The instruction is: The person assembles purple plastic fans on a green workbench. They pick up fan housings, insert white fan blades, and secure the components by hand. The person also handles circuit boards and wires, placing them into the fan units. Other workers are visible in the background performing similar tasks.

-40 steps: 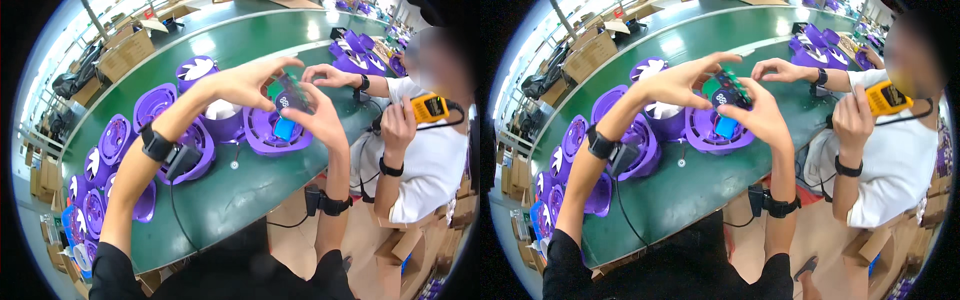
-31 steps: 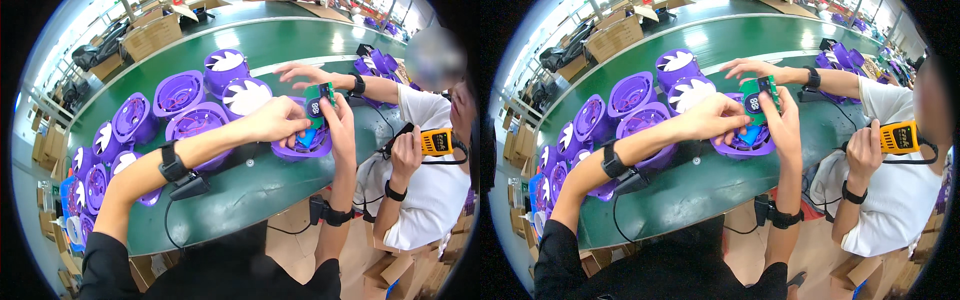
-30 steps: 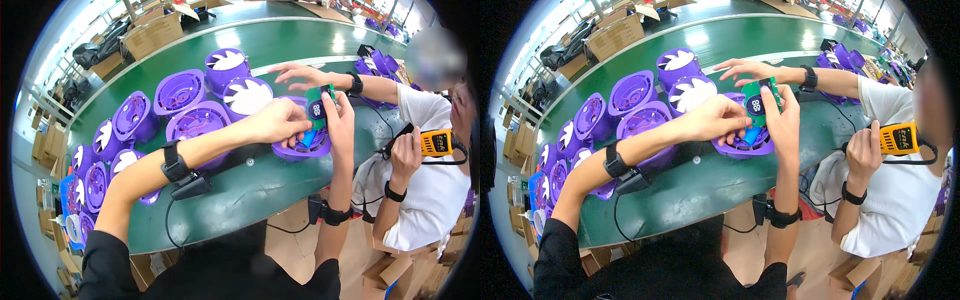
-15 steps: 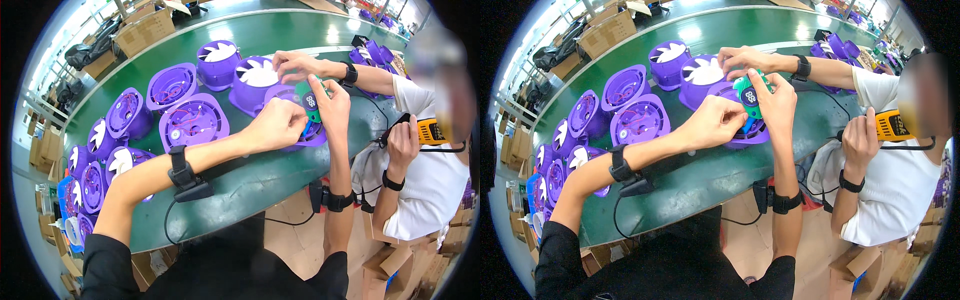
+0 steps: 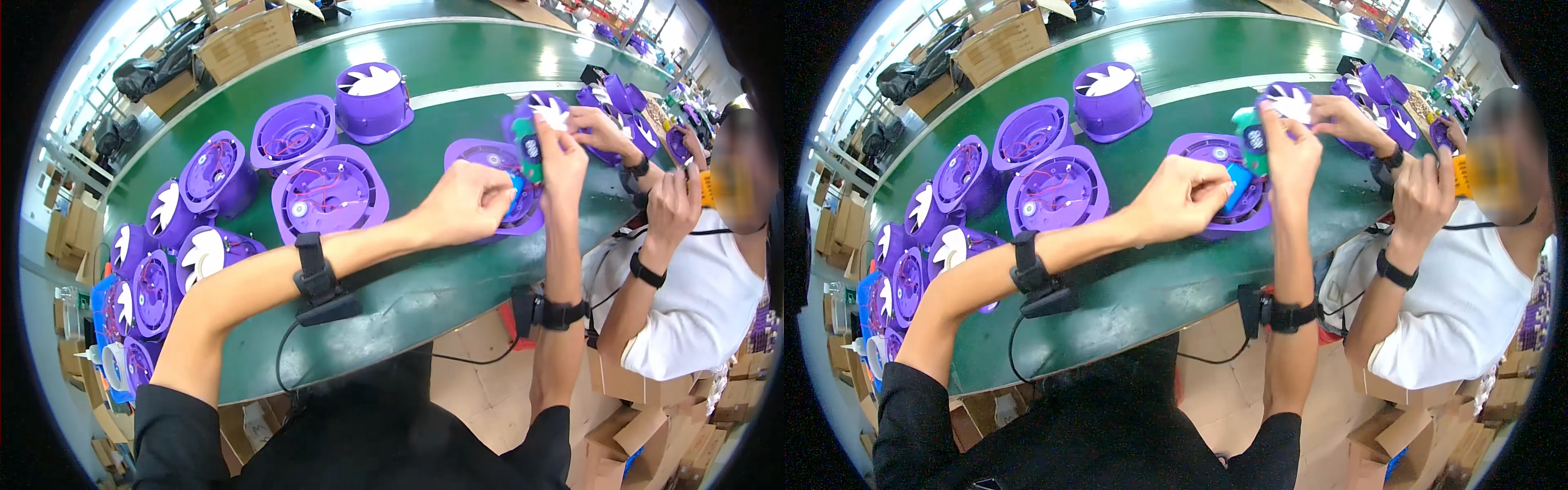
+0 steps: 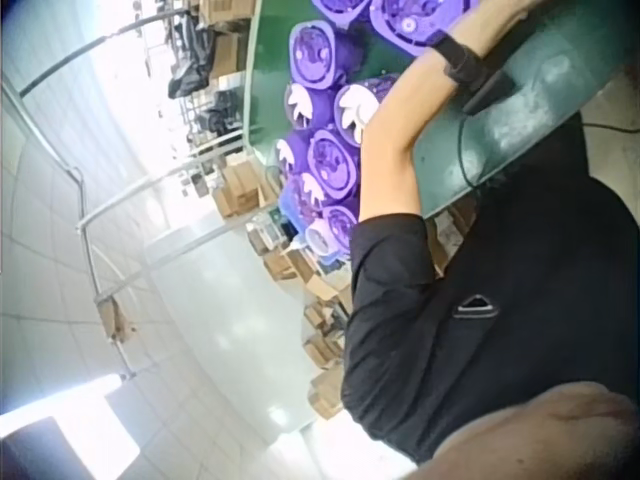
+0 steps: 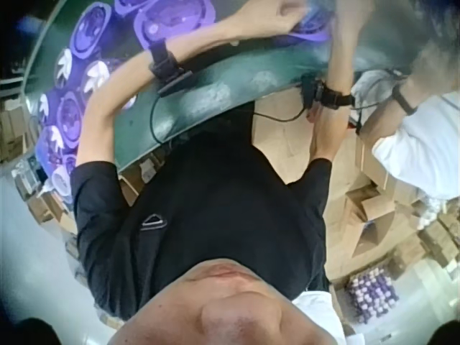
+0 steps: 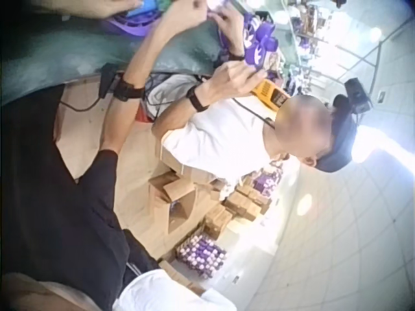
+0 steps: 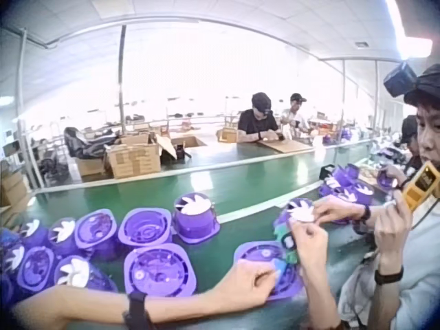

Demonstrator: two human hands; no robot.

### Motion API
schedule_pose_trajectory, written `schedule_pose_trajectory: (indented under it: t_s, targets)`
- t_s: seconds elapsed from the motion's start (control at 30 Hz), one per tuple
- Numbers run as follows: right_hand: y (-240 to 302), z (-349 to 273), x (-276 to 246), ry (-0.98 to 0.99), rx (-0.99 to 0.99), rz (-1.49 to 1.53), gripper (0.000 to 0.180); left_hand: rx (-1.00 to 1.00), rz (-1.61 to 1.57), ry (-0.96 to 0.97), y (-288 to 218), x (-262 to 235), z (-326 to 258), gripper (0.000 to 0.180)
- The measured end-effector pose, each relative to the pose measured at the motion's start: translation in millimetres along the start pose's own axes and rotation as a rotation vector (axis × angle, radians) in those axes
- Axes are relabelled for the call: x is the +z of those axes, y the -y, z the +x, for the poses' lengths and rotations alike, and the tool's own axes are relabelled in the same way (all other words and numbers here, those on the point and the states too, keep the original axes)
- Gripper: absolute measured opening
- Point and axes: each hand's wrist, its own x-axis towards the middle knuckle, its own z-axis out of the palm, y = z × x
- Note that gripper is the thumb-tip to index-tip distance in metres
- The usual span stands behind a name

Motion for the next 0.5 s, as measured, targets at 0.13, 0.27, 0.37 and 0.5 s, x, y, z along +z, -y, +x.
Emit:
schedule_pose_trajectory:
  t_s: [0.13, 0.27, 0.37, 0.5]
  targets:
    - [1, -2, 8, 0.066, -0.083, -0.14, 0.035, -0.127, -0.27, -0.086, 1, -7, 11, 0.021]
    - [11, -9, 3, 0.229, 0.069, 0.08, 0.022, -0.058, -0.482, -0.105, -7, -36, 19, 0.029]
    - [23, -10, -12, 0.612, -0.283, -0.225, 0.019, 0.096, -0.439, -0.072, -46, -53, 16, 0.03]
    - [29, -24, -10, 0.737, -0.679, -0.679, 0.035, 0.065, -0.273, -0.079, -110, -91, -16, 0.032]
